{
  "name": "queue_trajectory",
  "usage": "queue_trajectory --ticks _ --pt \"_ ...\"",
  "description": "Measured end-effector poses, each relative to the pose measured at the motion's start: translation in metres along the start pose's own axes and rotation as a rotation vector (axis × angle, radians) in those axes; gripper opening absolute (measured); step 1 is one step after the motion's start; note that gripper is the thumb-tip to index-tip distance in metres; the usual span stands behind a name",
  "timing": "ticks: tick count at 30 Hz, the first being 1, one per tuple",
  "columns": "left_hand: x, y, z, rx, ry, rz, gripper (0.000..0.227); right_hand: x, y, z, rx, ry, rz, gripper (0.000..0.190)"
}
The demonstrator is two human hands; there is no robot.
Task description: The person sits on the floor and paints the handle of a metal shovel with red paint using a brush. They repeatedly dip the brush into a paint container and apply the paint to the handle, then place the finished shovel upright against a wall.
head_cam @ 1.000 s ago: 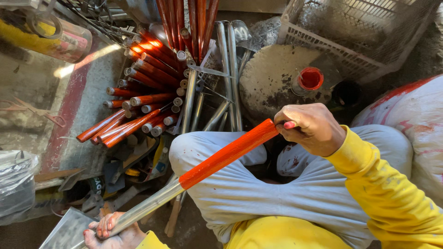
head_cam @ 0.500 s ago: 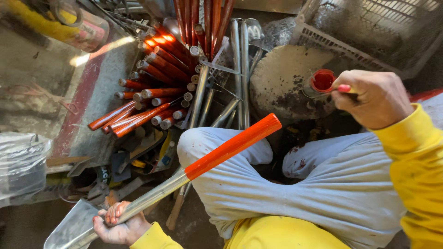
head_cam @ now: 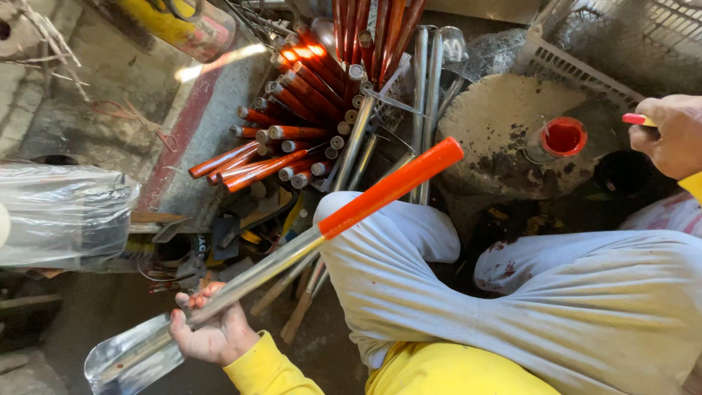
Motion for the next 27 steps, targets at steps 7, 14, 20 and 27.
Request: queue_trajectory --ticks 7,14,20,27 --pt "0.045 0.018 0.025 0.041 -0.351 0.008 0.034 0.029 -0.001 0.006 -0.039 0.038 0.03 0.013" --pt "0.044 0.009 0.026 0.314 -0.336 -0.208 0.041 0.038 -0.025 0.023 0.013 0.028 0.005 0.017" --pt "0.05 0.012 0.036 0.495 -0.222 -0.368 0.036 0.085 -0.002 0.035 -0.011 0.051 -0.036 0.02" --pt "0.086 0.013 0.046 0.524 -0.052 -0.421 0.04 0.115 0.023 0.033 0.022 0.013 -0.093 0.026"
Point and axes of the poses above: each hand's wrist, its own z-axis away from the middle knuckle, its own x-axis out of the palm, y = z × x, the point moved 2 cm from there along -z, towards the middle knuckle, and after that the axes turned 14 degrees about x, right-handed, at the moved point
